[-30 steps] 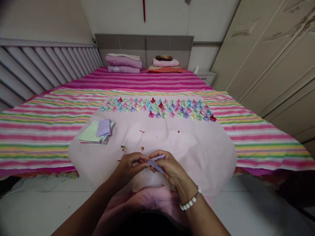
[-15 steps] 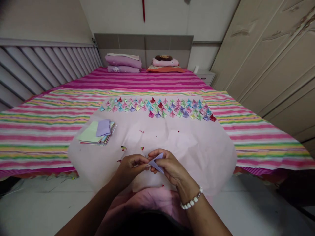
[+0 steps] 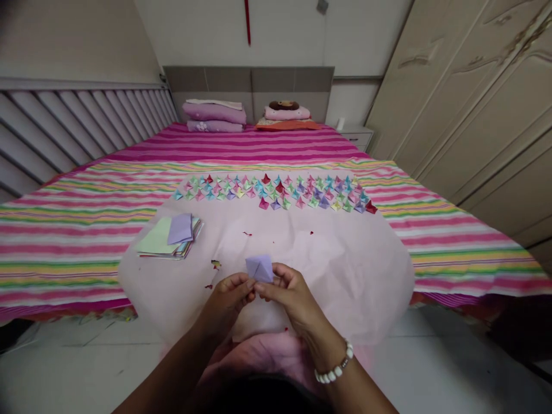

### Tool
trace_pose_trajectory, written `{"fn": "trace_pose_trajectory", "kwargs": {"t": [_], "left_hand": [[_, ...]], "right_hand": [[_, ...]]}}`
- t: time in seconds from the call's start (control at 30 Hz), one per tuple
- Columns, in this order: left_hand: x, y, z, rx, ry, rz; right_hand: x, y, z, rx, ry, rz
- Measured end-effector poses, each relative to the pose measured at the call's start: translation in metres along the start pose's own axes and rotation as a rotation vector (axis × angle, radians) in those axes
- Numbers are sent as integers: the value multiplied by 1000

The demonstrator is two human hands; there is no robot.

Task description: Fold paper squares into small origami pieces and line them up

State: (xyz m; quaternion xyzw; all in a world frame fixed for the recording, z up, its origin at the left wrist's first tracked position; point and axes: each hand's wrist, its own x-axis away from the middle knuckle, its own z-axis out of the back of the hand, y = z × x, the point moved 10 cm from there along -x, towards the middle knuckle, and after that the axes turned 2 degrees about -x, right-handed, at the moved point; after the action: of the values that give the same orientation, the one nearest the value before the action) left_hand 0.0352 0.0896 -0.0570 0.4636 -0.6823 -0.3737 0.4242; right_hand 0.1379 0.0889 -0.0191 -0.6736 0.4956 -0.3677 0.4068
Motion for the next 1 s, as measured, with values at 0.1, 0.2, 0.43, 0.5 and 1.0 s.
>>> {"fn": "trace_pose_trajectory", "kwargs": {"t": [0.1, 0.2, 0.43, 0.5, 1.0], "left_hand": [[2, 1, -9, -48, -67, -23], [2, 10, -11, -168, -116, -53], [-2, 42, -4, -344, -73, -144], [-2, 46, -5, -367, -56, -168], [-3, 44, -6, -338, -89, -85]], "right_hand": [[0, 1, 7, 51, 102, 29], [0, -2, 13, 100, 146, 45], [-1, 8, 4, 210, 46, -45], [-1, 12, 1, 218, 35, -64], [2, 7, 1, 161, 42, -50]]}}
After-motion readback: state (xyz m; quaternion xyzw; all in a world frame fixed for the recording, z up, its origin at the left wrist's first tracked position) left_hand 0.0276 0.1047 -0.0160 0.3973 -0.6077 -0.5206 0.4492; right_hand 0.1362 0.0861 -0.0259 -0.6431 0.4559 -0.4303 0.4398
